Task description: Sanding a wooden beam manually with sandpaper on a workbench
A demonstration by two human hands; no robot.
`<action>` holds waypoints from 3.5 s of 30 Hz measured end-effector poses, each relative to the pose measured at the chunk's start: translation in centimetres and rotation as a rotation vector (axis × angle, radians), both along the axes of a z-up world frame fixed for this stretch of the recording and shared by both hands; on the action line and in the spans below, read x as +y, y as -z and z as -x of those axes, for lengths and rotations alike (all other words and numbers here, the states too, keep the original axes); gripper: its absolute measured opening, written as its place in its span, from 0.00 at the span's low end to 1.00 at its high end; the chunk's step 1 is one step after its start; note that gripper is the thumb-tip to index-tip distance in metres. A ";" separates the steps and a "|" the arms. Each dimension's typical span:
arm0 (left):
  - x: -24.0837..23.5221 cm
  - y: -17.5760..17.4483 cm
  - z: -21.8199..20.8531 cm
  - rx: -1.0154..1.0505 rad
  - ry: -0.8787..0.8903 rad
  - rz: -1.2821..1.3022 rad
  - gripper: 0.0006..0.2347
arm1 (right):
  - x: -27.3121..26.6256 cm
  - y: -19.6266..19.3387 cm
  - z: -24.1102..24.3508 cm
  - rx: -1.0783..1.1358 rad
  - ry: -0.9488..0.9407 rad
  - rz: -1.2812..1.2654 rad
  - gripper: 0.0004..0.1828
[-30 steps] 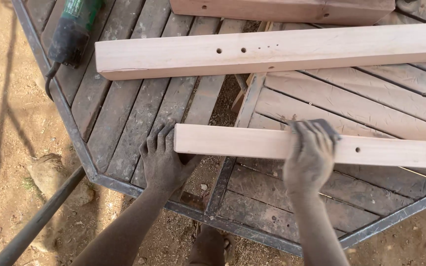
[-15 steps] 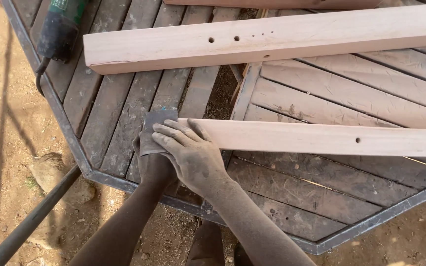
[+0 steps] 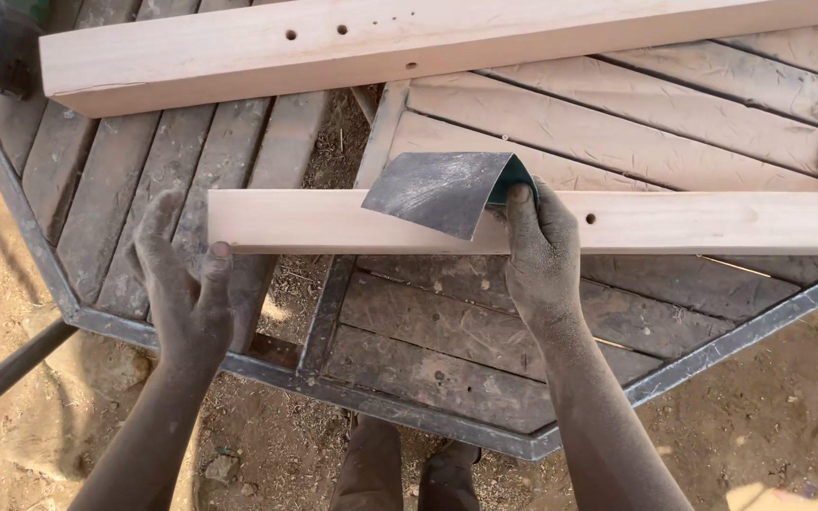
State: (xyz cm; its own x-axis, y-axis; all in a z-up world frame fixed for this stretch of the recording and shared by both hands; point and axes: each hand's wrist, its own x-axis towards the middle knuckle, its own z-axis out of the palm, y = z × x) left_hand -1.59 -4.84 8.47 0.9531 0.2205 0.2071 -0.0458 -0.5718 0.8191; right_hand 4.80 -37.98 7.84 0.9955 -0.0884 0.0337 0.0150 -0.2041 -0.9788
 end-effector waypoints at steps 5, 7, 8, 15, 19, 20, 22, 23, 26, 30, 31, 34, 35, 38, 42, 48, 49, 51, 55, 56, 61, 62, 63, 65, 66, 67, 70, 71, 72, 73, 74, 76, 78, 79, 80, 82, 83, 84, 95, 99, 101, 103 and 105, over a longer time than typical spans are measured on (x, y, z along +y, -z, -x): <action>-9.6 -5.1 -2.4 -0.121 0.171 -0.235 0.26 | -2.0 -2.5 2.2 0.132 -0.077 -0.256 0.19; -13.8 -6.5 -3.8 0.113 0.325 -0.187 0.24 | -2.9 -1.1 2.8 0.176 -0.010 -0.366 0.18; -16.0 -7.1 -4.4 0.351 0.482 -0.128 0.23 | -3.4 -0.3 3.1 0.223 0.063 -0.471 0.17; -25.1 -3.5 -5.1 0.198 0.441 0.195 0.09 | -4.6 -7.9 4.3 0.273 0.249 -1.003 0.46; -26.5 -1.3 -7.6 -0.007 0.454 -0.166 0.16 | -10.3 -5.1 4.0 0.071 0.240 -0.137 0.27; -26.6 -1.1 -8.0 -0.102 0.464 -0.316 0.18 | -11.3 -5.3 3.9 -0.128 0.120 0.112 0.12; -24.5 2.9 -10.2 -0.120 0.331 -0.480 0.16 | -14.3 -7.1 3.5 -0.313 0.094 0.259 0.14; -23.4 4.8 -11.4 -0.139 0.187 -0.648 0.14 | -15.7 -8.1 3.1 -0.502 0.059 0.403 0.15; -24.4 2.6 -11.1 0.040 0.037 -0.715 0.18 | -23.0 -4.5 2.4 -0.406 0.226 0.876 0.20; -24.8 1.4 -11.2 0.145 -0.030 -0.667 0.19 | -19.0 0.6 3.4 -0.175 0.384 1.039 0.20; -24.7 1.4 -11.6 0.261 -0.037 -0.636 0.22 | -16.2 0.8 3.5 -0.168 0.337 1.063 0.25; -24.9 1.7 -12.2 0.427 -0.064 -0.627 0.27 | -8.7 1.1 4.3 -0.259 0.191 1.036 0.31; -25.0 2.0 -12.4 0.468 -0.091 -0.648 0.29 | -6.4 1.2 4.6 -0.369 0.090 0.983 0.31; -25.5 0.5 -12.4 0.494 -0.090 -0.615 0.28 | -11.9 1.5 4.3 -0.512 -0.131 0.959 0.28; -24.7 0.6 -12.7 0.473 -0.070 -0.669 0.28 | -29.6 0.6 3.4 -0.438 -0.097 1.069 0.24; -25.5 1.0 -12.7 0.483 -0.161 -0.698 0.22 | -37.2 1.3 4.5 0.003 0.420 1.014 0.22; -25.5 1.0 -12.6 0.472 -0.140 -0.678 0.22 | -33.8 2.5 4.7 -0.109 0.444 1.073 0.22; -25.2 0.8 -12.7 0.457 -0.132 -0.674 0.22 | -25.3 4.2 4.9 -0.229 0.466 1.109 0.24; -25.0 1.0 -12.3 0.460 -0.110 -0.661 0.21 | -12.9 2.3 6.4 -0.397 0.181 1.048 0.27; -24.8 1.1 -12.5 0.445 -0.116 -0.661 0.21 | -11.5 1.4 5.9 -0.459 0.097 1.017 0.26; -24.6 1.4 -12.7 0.366 -0.107 -0.663 0.21 | -27.8 1.4 5.1 -0.497 -0.059 1.129 0.23; -24.7 1.3 -12.8 0.439 -0.102 -0.677 0.21 | -32.0 1.3 5.3 -0.399 0.026 1.187 0.23; -25.0 1.3 -12.4 0.443 -0.102 -0.675 0.21 | -35.2 1.3 5.8 -0.397 0.022 1.188 0.23; -25.3 0.9 -12.7 0.464 -0.111 -0.689 0.21 | -41.1 1.8 6.4 -0.243 0.257 1.193 0.22; -25.3 0.9 -12.9 0.468 -0.110 -0.692 0.21 | -40.1 2.3 5.9 -0.239 0.254 1.190 0.22; -25.3 0.8 -13.0 0.467 -0.109 -0.698 0.21 | -39.1 2.8 5.5 -0.211 0.352 1.162 0.23; -25.6 0.8 -12.7 0.485 -0.108 -0.705 0.21 | -27.9 3.3 5.3 -0.207 0.420 1.079 0.24; -25.6 0.5 -12.9 0.490 -0.109 -0.704 0.21 | -22.3 2.2 5.1 -0.241 0.399 1.023 0.24; -25.6 0.6 -13.1 0.485 -0.109 -0.708 0.21 | -18.5 2.6 5.5 -0.243 0.404 1.019 0.24; -25.5 0.7 -13.3 0.488 -0.114 -0.685 0.21 | -14.8 2.9 5.9 -0.338 0.263 0.988 0.25; -25.5 1.0 -13.2 0.495 -0.115 -0.660 0.21 | -11.0 3.3 6.5 -0.426 0.122 0.955 0.28; -25.3 0.7 -12.9 0.520 -0.115 -0.657 0.21 | -10.8 2.2 6.4 -0.456 0.020 0.932 0.30; -25.4 0.7 -13.1 0.552 -0.107 -0.643 0.20 | -14.5 2.6 5.9 -0.477 -0.088 0.921 0.32; -25.5 0.8 -13.1 0.522 -0.092 -0.650 0.20 | -18.0 3.5 5.8 -0.456 -0.035 1.013 0.30; -24.8 0.6 -12.9 0.493 -0.094 -0.669 0.20 | -20.9 4.4 5.7 -0.442 0.011 1.086 0.29; -25.3 0.0 -12.8 0.535 -0.096 -0.663 0.21 | -28.4 5.3 6.1 -0.407 0.128 1.061 0.26; -25.5 -0.3 -13.0 0.568 -0.095 -0.653 0.21 | -32.1 5.9 6.1 -0.372 0.250 1.038 0.24; -25.4 0.0 -13.2 0.579 -0.094 -0.659 0.21 | -31.3 5.0 5.8 -0.362 0.244 1.033 0.24; -25.7 1.0 -13.3 0.533 -0.151 -0.740 0.20 | -11.6 5.1 8.5 -0.238 0.086 0.883 0.36; -25.8 1.2 -13.5 0.523 -0.131 -0.736 0.20 | -20.9 5.2 7.6 -0.268 0.006 1.019 0.35; -25.5 1.3 -13.4 0.520 -0.140 -0.725 0.21 | -26.3 4.4 6.4 -0.328 0.195 1.033 0.22; -25.8 1.1 -13.5 0.515 -0.143 -0.716 0.21 | -30.8 2.2 4.9 -0.296 0.269 1.060 0.21; -25.6 0.6 -13.0 0.529 -0.145 -0.718 0.21 | -33.9 0.7 4.3 -0.248 0.331 1.078 0.22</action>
State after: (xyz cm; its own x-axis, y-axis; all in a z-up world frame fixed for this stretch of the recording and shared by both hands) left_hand 11.38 -30.47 7.84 0.9361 0.3320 -0.1162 0.3473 -0.9247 0.1561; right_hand 0.53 -71.88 7.11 0.8845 -0.1500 0.4418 -0.0274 -0.9620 -0.2717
